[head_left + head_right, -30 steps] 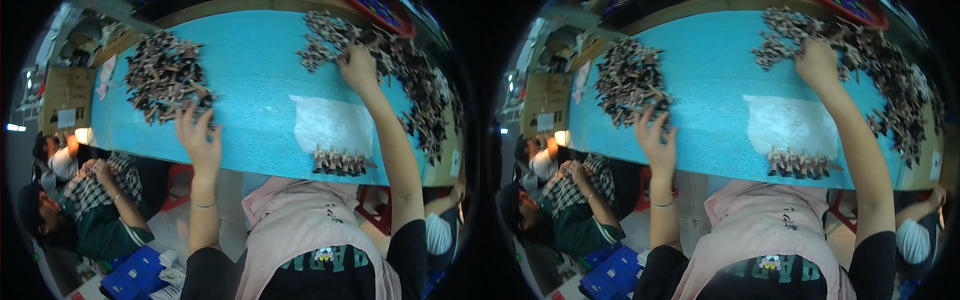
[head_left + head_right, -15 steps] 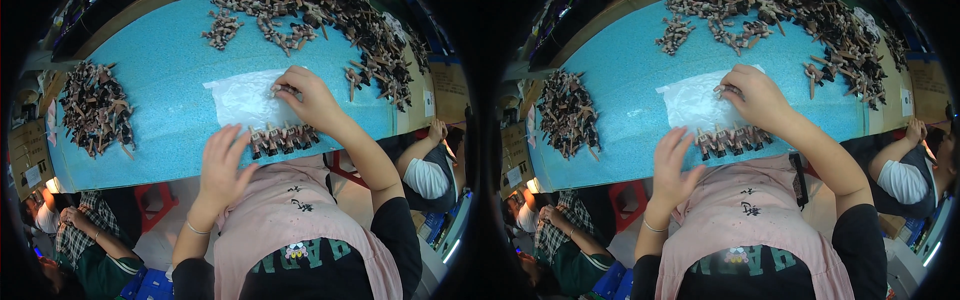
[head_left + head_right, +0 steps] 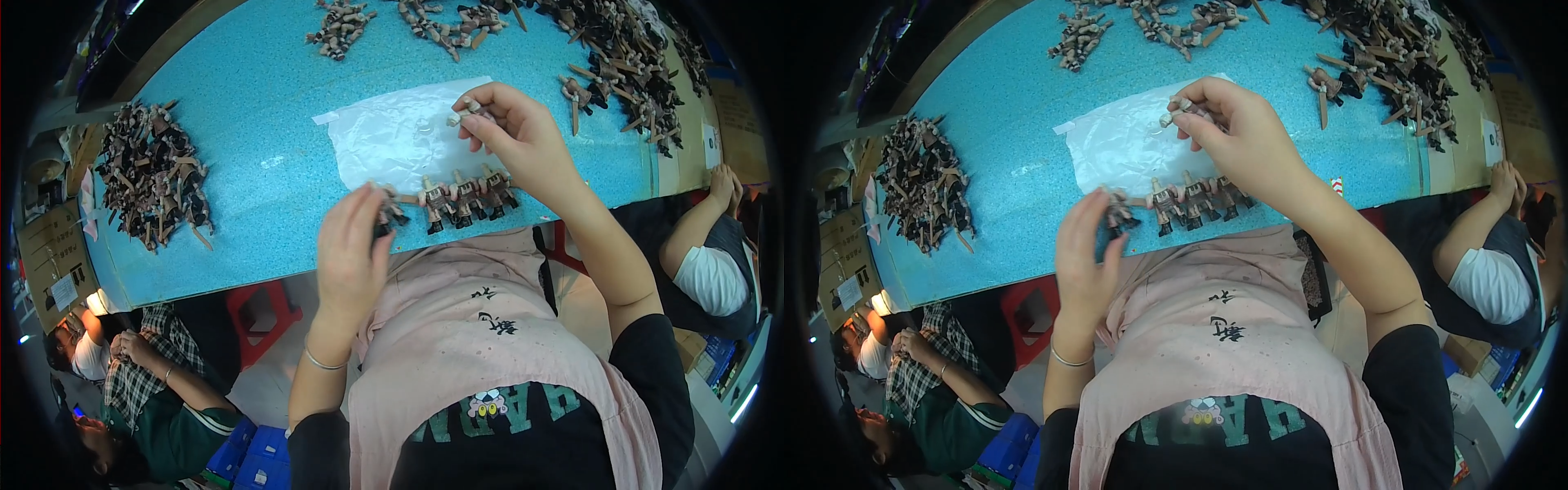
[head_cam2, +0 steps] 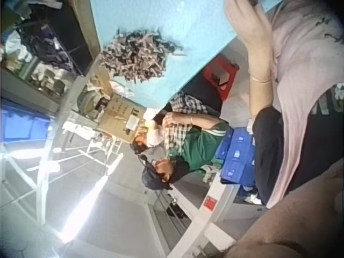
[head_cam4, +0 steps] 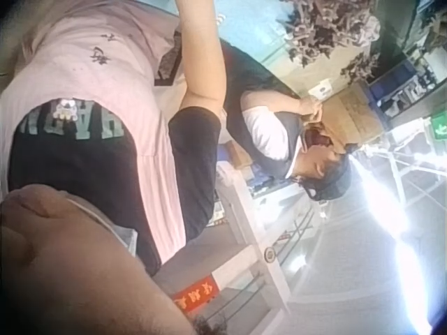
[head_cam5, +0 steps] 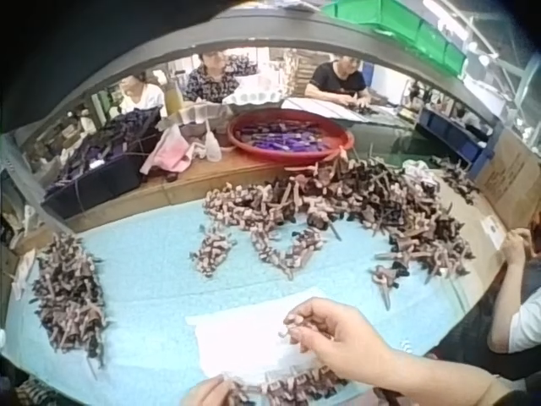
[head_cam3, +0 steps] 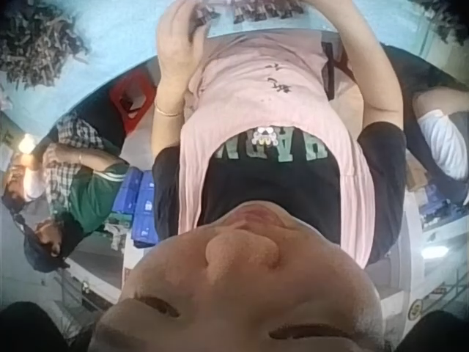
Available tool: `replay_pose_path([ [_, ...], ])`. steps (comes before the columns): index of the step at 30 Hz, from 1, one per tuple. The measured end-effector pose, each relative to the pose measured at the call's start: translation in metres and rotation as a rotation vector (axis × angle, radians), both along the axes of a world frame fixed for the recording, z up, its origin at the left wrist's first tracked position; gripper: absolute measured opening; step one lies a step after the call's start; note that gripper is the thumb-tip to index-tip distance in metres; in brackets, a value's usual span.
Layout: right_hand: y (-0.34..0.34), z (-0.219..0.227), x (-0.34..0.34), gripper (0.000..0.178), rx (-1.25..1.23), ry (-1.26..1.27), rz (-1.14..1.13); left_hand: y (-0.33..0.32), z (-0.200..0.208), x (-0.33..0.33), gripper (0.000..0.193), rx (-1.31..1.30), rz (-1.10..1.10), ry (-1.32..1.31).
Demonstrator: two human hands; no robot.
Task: The person applies glue from a bottle to toy figurine parts, then repeatedly attaches pieces together by hand to assemble the figurines.
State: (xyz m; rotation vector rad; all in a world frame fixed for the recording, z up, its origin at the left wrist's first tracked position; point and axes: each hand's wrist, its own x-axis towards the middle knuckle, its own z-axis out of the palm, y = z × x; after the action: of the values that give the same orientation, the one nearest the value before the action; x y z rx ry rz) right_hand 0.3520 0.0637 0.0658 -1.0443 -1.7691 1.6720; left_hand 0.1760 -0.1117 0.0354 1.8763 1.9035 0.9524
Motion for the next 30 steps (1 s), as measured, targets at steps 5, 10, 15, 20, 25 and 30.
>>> replay_pose_path([
  [5, -0.025, 0.008, 0.02, 0.022, -0.235, 0.077, 0.017, -0.02, 0.012, -0.023, 0.056, -0.023, 0.139, -0.087],
  [10, -0.072, 0.016, 0.026, 0.025, -0.337, 0.11, 0.128, -0.038, 0.024, -0.009, 0.056, -0.223, 0.01, -0.445],
  [15, -0.096, 0.002, 0.023, 0.024, -0.027, 0.044, 0.298, -0.032, 0.02, 0.01, 0.063, -0.306, -0.069, -0.491],
  [20, -0.106, -0.005, 0.021, 0.028, 0.151, -0.035, 0.353, -0.029, 0.016, 0.012, 0.063, -0.292, -0.074, -0.512],
  [25, -0.11, -0.009, 0.018, 0.022, 0.198, -0.035, 0.335, -0.029, 0.019, 0.013, 0.063, -0.312, -0.078, -0.443],
  [30, -0.111, -0.011, 0.017, 0.023, 0.204, -0.057, 0.325, -0.027, 0.018, 0.016, 0.061, -0.242, -0.088, -0.37],
])
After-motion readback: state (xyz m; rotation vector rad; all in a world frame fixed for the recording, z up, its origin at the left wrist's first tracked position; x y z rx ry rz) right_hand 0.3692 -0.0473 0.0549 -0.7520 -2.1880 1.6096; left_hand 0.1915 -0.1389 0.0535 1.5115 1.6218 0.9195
